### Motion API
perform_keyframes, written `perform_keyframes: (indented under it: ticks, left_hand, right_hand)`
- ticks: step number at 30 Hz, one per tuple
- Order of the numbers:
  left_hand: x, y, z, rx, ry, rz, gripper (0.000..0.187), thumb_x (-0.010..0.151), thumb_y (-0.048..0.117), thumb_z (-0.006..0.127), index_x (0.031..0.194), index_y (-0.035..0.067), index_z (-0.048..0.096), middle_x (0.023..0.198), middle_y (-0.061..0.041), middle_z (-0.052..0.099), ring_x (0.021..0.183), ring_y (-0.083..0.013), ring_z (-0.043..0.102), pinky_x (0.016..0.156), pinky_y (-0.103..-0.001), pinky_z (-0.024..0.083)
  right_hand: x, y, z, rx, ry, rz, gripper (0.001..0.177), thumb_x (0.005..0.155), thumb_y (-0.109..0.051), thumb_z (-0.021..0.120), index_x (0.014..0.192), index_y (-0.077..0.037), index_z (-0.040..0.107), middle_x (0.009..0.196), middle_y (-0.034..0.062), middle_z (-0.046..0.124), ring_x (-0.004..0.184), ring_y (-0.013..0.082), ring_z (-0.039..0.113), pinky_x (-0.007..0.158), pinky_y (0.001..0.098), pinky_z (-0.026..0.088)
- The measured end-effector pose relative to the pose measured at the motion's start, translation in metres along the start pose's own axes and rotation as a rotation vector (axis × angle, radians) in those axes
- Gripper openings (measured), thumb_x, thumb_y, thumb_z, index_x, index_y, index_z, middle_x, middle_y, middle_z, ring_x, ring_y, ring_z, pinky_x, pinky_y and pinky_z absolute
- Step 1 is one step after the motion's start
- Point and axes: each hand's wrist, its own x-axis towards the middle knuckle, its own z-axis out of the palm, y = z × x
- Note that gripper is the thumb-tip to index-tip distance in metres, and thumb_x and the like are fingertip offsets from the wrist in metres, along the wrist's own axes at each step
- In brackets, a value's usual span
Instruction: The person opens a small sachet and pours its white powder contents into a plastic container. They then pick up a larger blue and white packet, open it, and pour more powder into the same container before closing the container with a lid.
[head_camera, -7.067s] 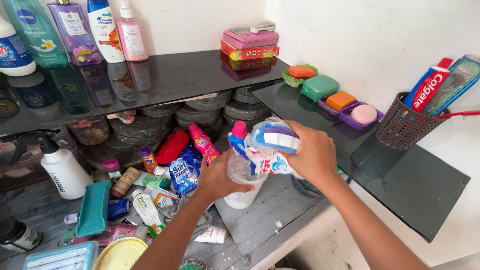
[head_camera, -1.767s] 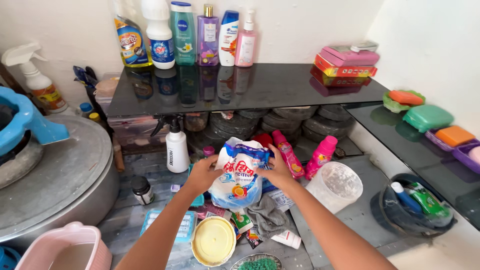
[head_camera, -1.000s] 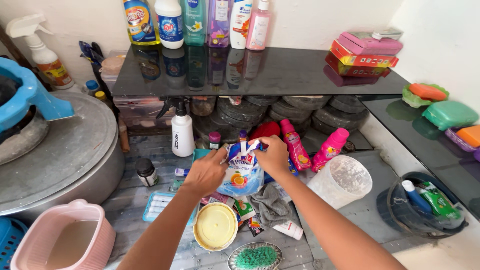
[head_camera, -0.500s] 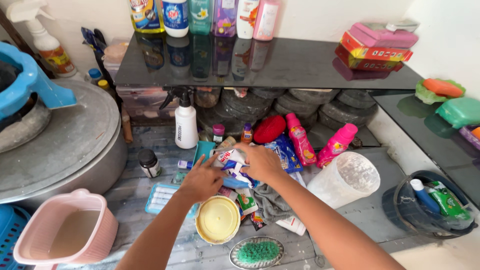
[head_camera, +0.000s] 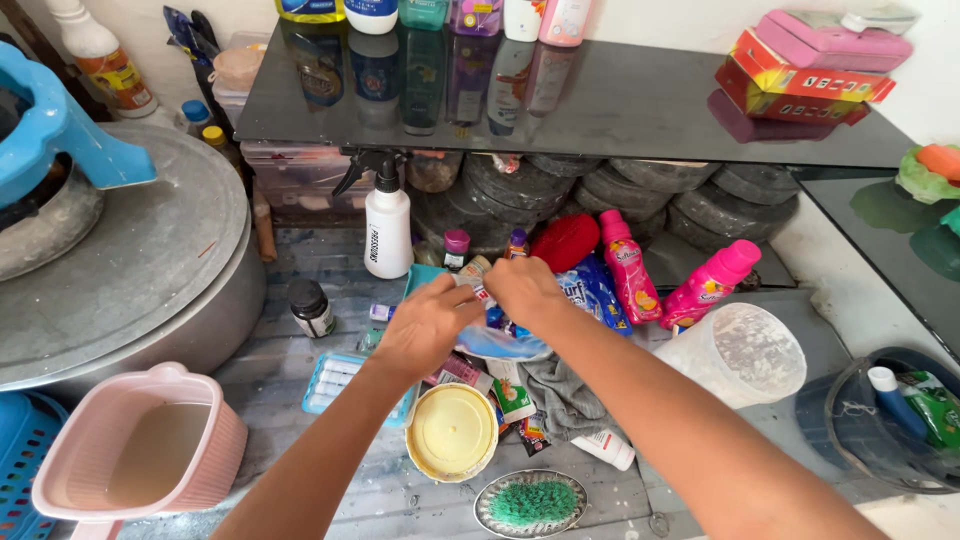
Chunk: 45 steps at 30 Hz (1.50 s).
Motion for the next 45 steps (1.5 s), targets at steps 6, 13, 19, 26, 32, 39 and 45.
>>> perform_keyframes:
  ticks: [6,13,19,26,32,39,45]
  left_hand:
    - [0.008,0.013,0.019,-0.374,0.190,-0.261,0.026,0.082,-0.010,0.061,0.100,0.008,0.068,0.114,-0.010,0.062,0.104,-0.0346,0.067,0.085,-0.042,0.057]
    - [0.034,0.003,0.045,-0.378,0.284,-0.763,0.044,0.074,0.013,0.083,0.114,0.010,0.067,0.124,-0.018,0.053,0.106,-0.0389,0.063,0.088,-0.044,0.054]
    - [0.029,0.015,0.076,-0.197,-0.024,-0.543,0.053,0.075,0.010,0.081,0.126,0.018,0.069,0.122,-0.015,0.062,0.112,-0.0377,0.062,0.094,-0.046,0.052]
    - [0.018,0.000,0.087,-0.171,-0.071,-0.499,0.056,0.072,-0.015,0.061,0.114,0.018,0.078,0.118,-0.012,0.069,0.109,-0.0337,0.066,0.096,-0.042,0.053]
    - [0.005,-0.006,0.092,-0.163,-0.052,-0.435,0.048,0.073,-0.013,0.062,0.103,0.019,0.082,0.111,-0.009,0.067,0.104,-0.0318,0.068,0.096,-0.040,0.054]
    - [0.008,-0.008,0.097,-0.132,-0.119,-0.434,0.043,0.076,-0.008,0.063,0.105,0.019,0.081,0.125,-0.010,0.058,0.112,-0.0343,0.062,0.099,-0.042,0.050]
    - [0.038,-0.016,0.093,-0.609,0.479,-1.221,0.045,0.067,0.012,0.082,0.109,0.004,0.068,0.119,-0.024,0.055,0.097,-0.0427,0.067,0.086,-0.049,0.053]
  right_hand:
    - [0.003,-0.019,0.027,-0.029,-0.008,0.045,0.013,0.089,-0.011,0.066,0.089,-0.012,0.079,0.094,0.0114,0.076,0.094,0.0286,0.074,0.080,0.0432,0.057]
    - [-0.044,0.037,0.016,0.716,-0.120,0.008,0.052,0.084,0.000,0.061,0.134,-0.014,0.065,0.101,0.0157,0.077,0.091,0.0275,0.077,0.081,0.0375,0.060]
    - [-0.088,0.035,0.023,0.522,0.515,0.200,0.048,0.065,-0.009,0.077,0.111,-0.002,0.065,0.103,0.0191,0.073,0.088,0.0341,0.074,0.073,0.0402,0.056]
    - [-0.087,0.082,0.022,0.995,-0.137,0.663,0.021,0.087,-0.023,0.076,0.095,-0.004,0.078,0.087,0.0097,0.073,0.078,0.0218,0.067,0.074,0.0369,0.056]
    - [-0.066,0.029,0.043,1.263,0.241,0.502,0.013,0.093,-0.017,0.065,0.095,-0.007,0.073,0.087,0.0062,0.076,0.079,0.0180,0.074,0.074,0.0336,0.059]
    - [-0.071,-0.015,0.051,0.512,0.217,0.224,0.011,0.090,-0.010,0.064,0.094,-0.002,0.071,0.096,0.0228,0.071,0.094,0.0421,0.069,0.083,0.0499,0.054]
    - [-0.076,-0.011,0.029,0.472,0.161,0.243,0.019,0.087,-0.022,0.070,0.095,-0.005,0.074,0.088,0.0224,0.071,0.084,0.0404,0.070,0.078,0.0488,0.055]
